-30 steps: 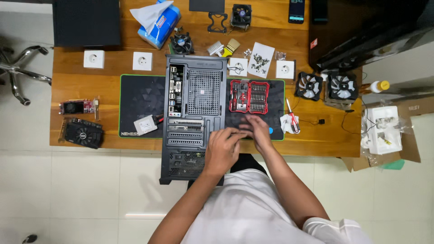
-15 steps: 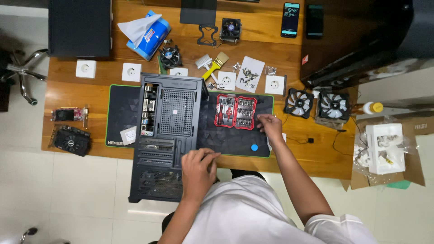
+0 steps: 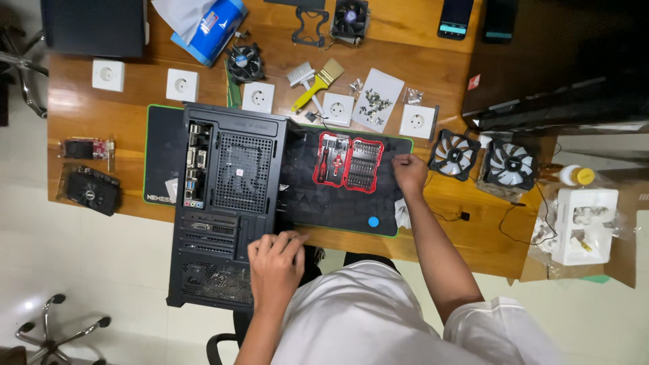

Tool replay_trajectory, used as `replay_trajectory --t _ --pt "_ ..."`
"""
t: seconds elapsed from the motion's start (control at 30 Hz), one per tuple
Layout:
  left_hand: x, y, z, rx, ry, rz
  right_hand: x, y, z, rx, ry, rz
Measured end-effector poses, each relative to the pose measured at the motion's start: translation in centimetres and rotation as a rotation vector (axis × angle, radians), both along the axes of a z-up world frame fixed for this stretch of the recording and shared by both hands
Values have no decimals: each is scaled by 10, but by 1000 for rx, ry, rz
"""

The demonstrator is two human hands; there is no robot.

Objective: The person works on the back panel of a desktop computer case, using a screwdriver to remove and install screws. They handle a cooling fan and various small parts on the desk while securing components inside the case.

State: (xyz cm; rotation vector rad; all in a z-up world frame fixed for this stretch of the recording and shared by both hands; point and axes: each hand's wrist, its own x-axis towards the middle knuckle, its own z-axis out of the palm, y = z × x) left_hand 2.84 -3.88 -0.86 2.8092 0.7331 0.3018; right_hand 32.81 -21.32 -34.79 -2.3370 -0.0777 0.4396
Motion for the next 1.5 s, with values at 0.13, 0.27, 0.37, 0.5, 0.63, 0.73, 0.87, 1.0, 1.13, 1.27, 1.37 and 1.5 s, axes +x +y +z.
replay_trajectory --t 0.13,0.27,0.37,0.5,0.63,0.73,0.87,1.0,1.13,1.27,1.37,1.5 --pt "1 0 -5 -5 -2 7 -7 -4 3 98 37 11" --pt "3 1 -3 -8 16 22 -9 -8 20 -85 -54 142" --pt "3 0 -1 -13 4 21 -19 -20 36 -267 -89 368" --pt "4 0 2 -25 14 23 -25 -22 81 -451 96 662" --pt "3 1 0 -24 2 12 -37 -20 99 -549 143 686" --pt "3 1 1 -24 9 5 -43 -23 95 -576 74 748" --pt "3 1 1 -23 -13 -1 -46 -22 93 -520 76 715" --pt "5 1 8 -31 20 -6 -43 -10 80 -378 251 442" --pt "4 1 5 -3 -9 -17 -45 14 66 -26 229 292" --pt "4 1 4 -12 7 -12 -54 28 51 -226 208 225" --pt "3 1 3 -19 11 -15 -64 30 43 -185 106 189" --pt "1 0 -4 -3 -7 -5 -78 30 39 -157 -18 192"
